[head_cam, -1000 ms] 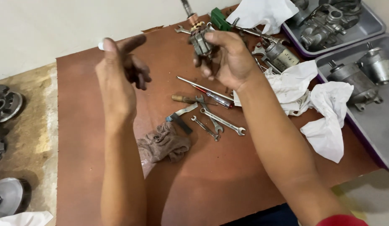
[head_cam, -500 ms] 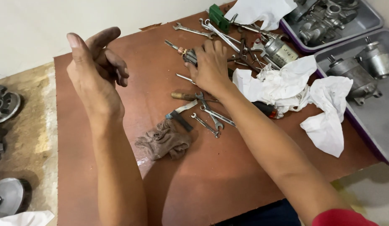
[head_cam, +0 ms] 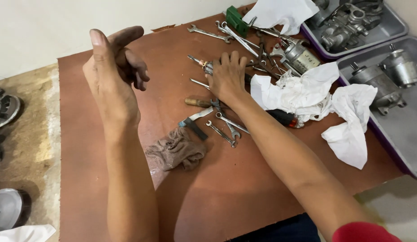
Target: The person wipes a small cylindrical mechanical part with a cloth, then places it on the table. They pick up a larger carburetor-like assembly and use a screwdriver to adjust screws on its surface. The person continues to manipulate the assembly with both hands while using the screwdriver.
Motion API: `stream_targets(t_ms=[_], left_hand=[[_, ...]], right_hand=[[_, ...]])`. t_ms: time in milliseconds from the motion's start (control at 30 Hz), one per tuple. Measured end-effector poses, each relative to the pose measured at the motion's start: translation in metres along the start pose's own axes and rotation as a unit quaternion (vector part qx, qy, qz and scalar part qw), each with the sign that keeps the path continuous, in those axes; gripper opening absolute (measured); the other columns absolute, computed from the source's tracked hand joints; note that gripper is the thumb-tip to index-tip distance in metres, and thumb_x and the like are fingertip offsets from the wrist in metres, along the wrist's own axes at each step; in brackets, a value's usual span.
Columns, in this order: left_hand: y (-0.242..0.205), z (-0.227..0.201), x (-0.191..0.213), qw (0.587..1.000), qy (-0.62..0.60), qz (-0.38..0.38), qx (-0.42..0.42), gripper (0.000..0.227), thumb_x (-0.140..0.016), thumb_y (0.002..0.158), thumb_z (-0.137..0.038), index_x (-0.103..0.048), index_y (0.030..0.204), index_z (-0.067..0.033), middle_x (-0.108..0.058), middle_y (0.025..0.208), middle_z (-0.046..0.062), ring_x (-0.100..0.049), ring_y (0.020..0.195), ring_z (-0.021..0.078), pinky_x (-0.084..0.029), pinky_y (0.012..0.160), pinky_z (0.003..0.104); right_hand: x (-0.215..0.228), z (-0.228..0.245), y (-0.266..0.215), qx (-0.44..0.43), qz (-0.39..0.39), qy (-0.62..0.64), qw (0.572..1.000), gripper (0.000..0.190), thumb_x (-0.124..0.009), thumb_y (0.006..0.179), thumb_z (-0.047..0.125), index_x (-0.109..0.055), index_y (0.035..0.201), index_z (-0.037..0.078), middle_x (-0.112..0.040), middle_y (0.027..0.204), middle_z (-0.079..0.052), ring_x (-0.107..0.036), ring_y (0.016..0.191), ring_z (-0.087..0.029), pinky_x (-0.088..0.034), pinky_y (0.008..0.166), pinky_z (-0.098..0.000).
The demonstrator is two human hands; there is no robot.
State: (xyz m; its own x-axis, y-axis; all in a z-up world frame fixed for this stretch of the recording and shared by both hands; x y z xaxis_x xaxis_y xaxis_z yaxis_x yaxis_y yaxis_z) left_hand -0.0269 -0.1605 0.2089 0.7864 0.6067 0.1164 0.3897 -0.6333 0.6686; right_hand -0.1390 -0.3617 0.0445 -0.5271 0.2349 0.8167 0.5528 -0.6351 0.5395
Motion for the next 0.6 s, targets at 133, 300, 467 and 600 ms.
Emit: stream_targets(t_ms=[133,300,467,600], left_hand=[[0.002,0.003,0.0,1.0,-0.008,-0.003,0.006,0.08,-0.036,0.115,-0.06,-0.073,0.122,0.0113,-0.057,0.066,0.004,-0.053,0.057,0.0106,-0.039,0.051,0.025],[0.002,0.002,0.001,1.0,-0.005,-0.006,0.005,0.08,-0.035,0.115,-0.06,-0.073,0.122,0.0107,-0.057,0.066,0.004,-0.053,0.056,0.0104,-0.039,0.051,0.025],[0.001,0.001,0.0,1.0,-0.01,-0.007,0.012,0.08,-0.036,0.115,-0.06,-0.073,0.122,0.011,-0.057,0.065,0.004,-0.052,0.056,0.0104,-0.039,0.053,0.026],[0.0,0.003,0.003,1.0,-0.015,-0.004,0.008,0.081,-0.037,0.117,-0.06,-0.072,0.124,0.0127,-0.056,0.068,0.005,-0.052,0.058,0.0119,-0.039,0.052,0.026]], right_hand=[[-0.003,0.0,0.003,0.003,-0.001,-0.039,0.999,0.037,-0.081,0.081,0.035,-0.078,0.099,0.002,-0.061,0.105,-0.016,-0.045,0.106,-0.035,-0.031,0.088,-0.0523],[-0.001,0.0,0.0,0.01,0.004,-0.022,1.0,0.036,-0.082,0.081,0.034,-0.079,0.099,0.003,-0.062,0.107,-0.015,-0.045,0.109,-0.034,-0.031,0.09,-0.0515],[0.004,-0.001,0.002,0.014,0.009,-0.008,1.0,0.038,-0.082,0.081,0.036,-0.078,0.099,0.003,-0.062,0.105,-0.016,-0.046,0.108,-0.034,-0.03,0.09,-0.0517],[0.007,-0.002,0.002,0.021,-0.009,-0.015,1.0,0.039,-0.082,0.078,0.036,-0.078,0.098,0.003,-0.065,0.103,-0.015,-0.047,0.108,-0.036,-0.031,0.088,-0.0529]])
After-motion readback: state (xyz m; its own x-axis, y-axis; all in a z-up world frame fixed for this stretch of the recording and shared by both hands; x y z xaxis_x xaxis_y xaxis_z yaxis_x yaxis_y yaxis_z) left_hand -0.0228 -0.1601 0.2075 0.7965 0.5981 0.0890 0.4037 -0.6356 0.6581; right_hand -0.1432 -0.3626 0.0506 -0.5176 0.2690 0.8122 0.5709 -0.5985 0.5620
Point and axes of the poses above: each hand's wrist, its own y-axis towards the middle knuckle, its own x-axis out of the back of the hand, z = x × y, the point moved 7 cm from there along y, towards the middle knuckle
